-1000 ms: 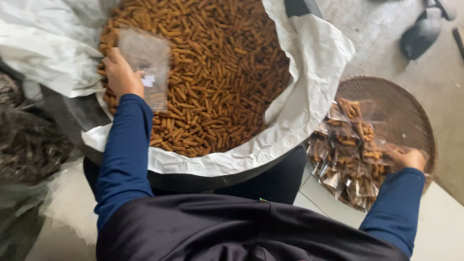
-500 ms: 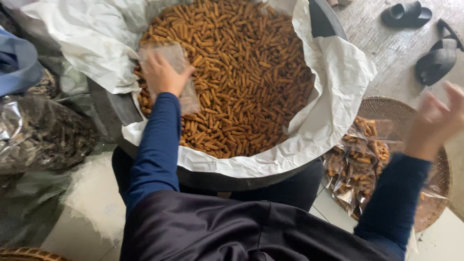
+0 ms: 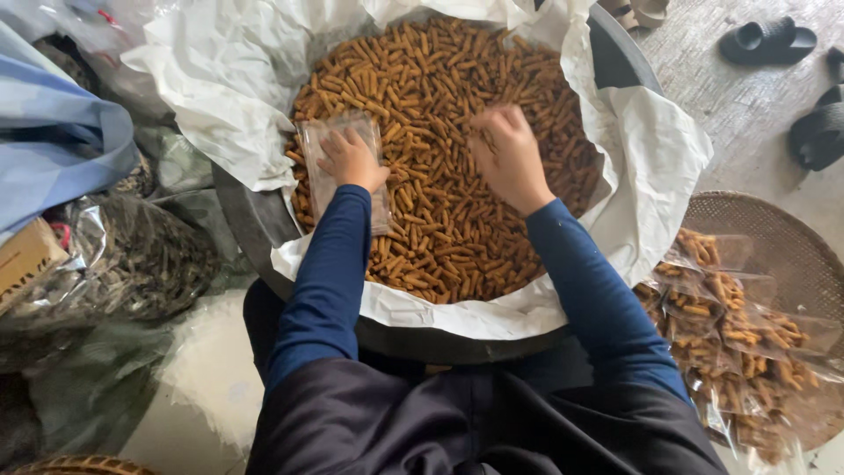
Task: The person sits on the floor and manually packages small, brown, cylindrical snacks from a large basin into clear plastic bags. They repeatedly scoop the snacks by hand, place them into bags, and set the filled bags aside on a nearby tray.
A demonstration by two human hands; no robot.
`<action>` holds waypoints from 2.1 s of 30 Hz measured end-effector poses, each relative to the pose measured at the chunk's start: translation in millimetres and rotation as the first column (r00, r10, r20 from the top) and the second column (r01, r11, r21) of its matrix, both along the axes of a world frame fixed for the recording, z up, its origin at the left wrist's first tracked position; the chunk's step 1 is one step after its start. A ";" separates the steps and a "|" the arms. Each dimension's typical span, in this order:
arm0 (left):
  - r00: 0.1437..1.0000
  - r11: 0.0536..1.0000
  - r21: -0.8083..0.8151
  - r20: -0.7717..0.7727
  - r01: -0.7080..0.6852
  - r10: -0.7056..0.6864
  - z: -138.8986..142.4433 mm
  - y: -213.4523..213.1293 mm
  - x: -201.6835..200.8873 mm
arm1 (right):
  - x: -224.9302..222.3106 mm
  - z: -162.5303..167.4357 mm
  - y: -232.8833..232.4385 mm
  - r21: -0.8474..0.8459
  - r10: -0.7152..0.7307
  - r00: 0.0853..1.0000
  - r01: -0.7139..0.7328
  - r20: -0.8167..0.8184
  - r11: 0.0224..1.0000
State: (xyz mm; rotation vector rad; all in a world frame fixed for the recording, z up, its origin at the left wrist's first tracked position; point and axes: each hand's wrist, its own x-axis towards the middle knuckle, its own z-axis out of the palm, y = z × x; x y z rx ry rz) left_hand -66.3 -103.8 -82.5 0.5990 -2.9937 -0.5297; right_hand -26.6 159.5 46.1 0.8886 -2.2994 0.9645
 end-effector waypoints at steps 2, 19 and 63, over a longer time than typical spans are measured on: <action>0.998 0.997 0.056 0.028 0.048 -0.049 2.6 -8.8 -3.8 | -5.3 -18.8 10.2 0.075 -0.002 0.984 -0.011 0.177 0.997; 0.996 0.994 0.101 0.091 -0.032 0.023 8.8 16.4 10.2 | -16.3 -53.2 21.2 0.191 -0.040 0.937 -0.028 0.346 0.981; 0.628 0.205 0.604 -0.774 0.770 -0.079 81.5 96.8 67.4 | 25.5 -9.9 1.9 -0.071 -0.293 0.809 0.300 -0.510 0.951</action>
